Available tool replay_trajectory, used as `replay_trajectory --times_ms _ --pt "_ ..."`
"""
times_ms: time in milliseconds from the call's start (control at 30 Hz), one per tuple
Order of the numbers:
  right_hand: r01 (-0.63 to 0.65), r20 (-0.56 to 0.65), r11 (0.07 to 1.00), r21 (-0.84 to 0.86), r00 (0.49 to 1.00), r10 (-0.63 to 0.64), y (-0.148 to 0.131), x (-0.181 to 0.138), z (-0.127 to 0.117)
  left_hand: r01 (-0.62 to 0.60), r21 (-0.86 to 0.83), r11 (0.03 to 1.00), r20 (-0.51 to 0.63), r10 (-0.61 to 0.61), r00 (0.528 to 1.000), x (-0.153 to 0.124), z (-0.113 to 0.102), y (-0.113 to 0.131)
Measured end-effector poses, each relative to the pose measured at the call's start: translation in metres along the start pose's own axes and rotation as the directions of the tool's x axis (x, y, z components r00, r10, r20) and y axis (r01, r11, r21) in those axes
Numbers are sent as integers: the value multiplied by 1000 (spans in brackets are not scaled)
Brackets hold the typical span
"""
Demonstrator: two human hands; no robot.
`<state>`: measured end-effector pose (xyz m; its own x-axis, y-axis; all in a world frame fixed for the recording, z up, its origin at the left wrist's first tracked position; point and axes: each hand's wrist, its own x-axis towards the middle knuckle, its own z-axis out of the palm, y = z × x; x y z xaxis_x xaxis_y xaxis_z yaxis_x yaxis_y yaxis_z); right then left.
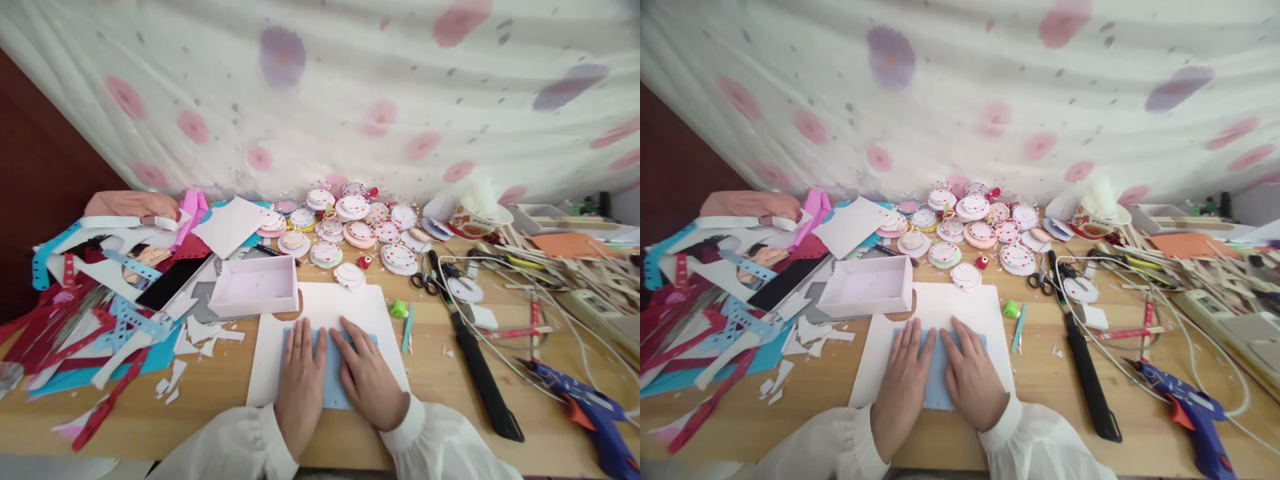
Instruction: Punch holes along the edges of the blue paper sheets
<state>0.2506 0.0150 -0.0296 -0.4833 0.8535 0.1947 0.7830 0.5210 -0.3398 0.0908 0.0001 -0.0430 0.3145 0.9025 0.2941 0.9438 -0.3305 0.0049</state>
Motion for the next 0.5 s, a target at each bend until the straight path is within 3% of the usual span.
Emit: replay_trajectory --times_ms 233,500 --pt "-85 -255 992 -96 965 58 4 -6 8 -8 -28 1000 88 10 996 -6 -19 -9" --pt "-212 -296 950 -230 945 139 10 -23 -2 2 -122 992 175 20 984 -15 -35 -25"
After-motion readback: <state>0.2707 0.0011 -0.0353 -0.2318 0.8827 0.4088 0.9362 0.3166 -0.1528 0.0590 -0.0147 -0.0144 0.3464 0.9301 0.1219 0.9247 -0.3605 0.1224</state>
